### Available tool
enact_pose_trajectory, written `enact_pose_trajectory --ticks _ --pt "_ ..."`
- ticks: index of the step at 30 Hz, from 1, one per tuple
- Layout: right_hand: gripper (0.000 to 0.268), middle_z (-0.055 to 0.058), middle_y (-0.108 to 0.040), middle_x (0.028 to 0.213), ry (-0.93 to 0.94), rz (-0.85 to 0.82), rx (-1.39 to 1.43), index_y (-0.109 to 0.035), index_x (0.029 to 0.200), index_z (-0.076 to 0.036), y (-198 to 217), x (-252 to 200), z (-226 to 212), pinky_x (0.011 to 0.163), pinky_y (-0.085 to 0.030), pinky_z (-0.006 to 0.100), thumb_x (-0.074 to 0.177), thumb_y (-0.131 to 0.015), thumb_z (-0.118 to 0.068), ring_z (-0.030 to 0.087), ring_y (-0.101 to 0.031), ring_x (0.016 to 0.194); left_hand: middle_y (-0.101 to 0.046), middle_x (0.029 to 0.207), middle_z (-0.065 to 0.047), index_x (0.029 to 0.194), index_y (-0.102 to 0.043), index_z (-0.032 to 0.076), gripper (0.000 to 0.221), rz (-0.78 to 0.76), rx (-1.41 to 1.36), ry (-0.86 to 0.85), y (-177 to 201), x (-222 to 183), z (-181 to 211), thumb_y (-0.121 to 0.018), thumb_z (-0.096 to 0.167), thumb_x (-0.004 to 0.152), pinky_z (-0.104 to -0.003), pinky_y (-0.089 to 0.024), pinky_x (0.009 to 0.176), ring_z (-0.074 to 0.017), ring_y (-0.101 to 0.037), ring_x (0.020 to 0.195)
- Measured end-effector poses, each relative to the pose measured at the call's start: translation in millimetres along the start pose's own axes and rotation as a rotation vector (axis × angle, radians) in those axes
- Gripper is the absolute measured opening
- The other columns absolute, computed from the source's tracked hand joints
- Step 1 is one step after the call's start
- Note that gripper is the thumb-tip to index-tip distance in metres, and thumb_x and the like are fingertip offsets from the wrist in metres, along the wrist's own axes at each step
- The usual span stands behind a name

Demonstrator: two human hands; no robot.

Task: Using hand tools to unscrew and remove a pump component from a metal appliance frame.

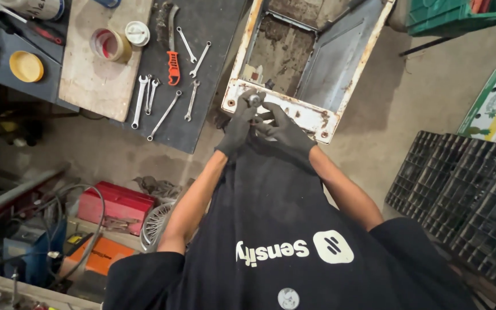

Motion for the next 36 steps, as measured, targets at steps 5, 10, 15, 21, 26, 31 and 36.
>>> enact_pose_trajectory --ticks 5,10,15,21,26,31,36 --pt "0.065 0.007 -0.067 0.132 -0.219 0.077 -0.445 -0.039 0.148 -0.022 31 47 62 0.112 -0.025 0.064 0.096 -0.068 -0.050 0.031 -0.056 0.135 -0.055 0.137 -0.017 0.144 -0.037 0.023 0.064 -0.054 0.420 0.201 -1 16 2 -0.057 0.016 0.084 -0.038 -0.056 0.088 -0.0273 -0.063 0.106" --pt "0.031 0.009 -0.076 0.077 -0.230 0.167 -0.281 -0.066 0.114 -0.012 35 45 11 0.058 -0.058 0.030 0.097 -0.069 -0.038 0.019 -0.078 0.073 -0.064 0.138 -0.016 0.147 -0.039 0.018 0.052 -0.258 0.893 0.141 -9 36 41 -0.054 0.024 0.098 -0.050 -0.049 0.107 -0.0336 -0.065 0.125" --pt "0.034 0.023 -0.066 0.060 -0.137 0.122 0.082 -0.066 0.096 0.005 27 18 -38 0.038 -0.057 0.029 0.104 -0.059 -0.027 0.020 -0.061 0.032 -0.074 0.118 0.003 0.121 -0.070 0.033 0.036 -0.183 1.694 0.073 -2 60 51 -0.049 0.054 0.100 -0.049 -0.047 0.108 -0.0232 -0.067 0.122" --pt "0.043 0.036 -0.069 0.114 -0.035 0.009 -0.892 -0.057 0.138 0.001 59 0 -35 0.100 -0.047 0.068 0.096 -0.052 -0.006 0.055 -0.063 0.114 -0.072 0.124 -0.013 0.121 -0.073 0.016 0.032 -0.419 1.465 -0.092 -21 48 72 -0.064 0.037 0.100 -0.051 -0.046 0.112 -0.0343 -0.061 0.127" --pt "0.029 0.023 -0.073 0.102 0.141 0.145 -1.058 -0.069 0.122 -0.005 79 43 23 0.092 -0.055 0.056 0.095 -0.059 -0.006 0.045 -0.069 0.106 -0.069 0.122 -0.015 0.115 -0.069 0.011 0.022 -0.564 1.056 0.069 -20 45 52 -0.065 0.027 0.099 -0.048 -0.053 0.100 -0.0351 -0.063 0.123" --pt "0.044 0.010 -0.077 0.090 -0.213 0.206 -0.631 -0.062 0.132 -0.014 52 23 2 0.088 -0.057 0.050 0.094 -0.069 -0.035 0.029 -0.075 0.091 -0.074 0.122 -0.019 0.121 -0.072 0.009 0.028 -0.493 1.000 0.110 -4 75 37 -0.068 0.024 0.099 -0.047 -0.059 0.094 -0.0363 -0.068 0.119" --pt "0.047 0.018 -0.072 0.086 -0.212 0.367 -0.004 -0.061 0.129 -0.003 32 52 41 0.053 -0.066 0.039 0.093 -0.078 -0.029 0.029 -0.074 0.067 -0.078 0.112 -0.005 0.116 -0.077 0.018 0.032 -0.318 1.377 -0.084 6 91 15 -0.079 0.036 0.090 -0.043 -0.049 0.109 -0.0251 -0.068 0.121"
Point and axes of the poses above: each hand's wrist, its own x-axis towards the middle knuckle, its own y-axis out of the back of the hand, z = x × y, the point moved 2 cm from there along x, towards the middle knuckle
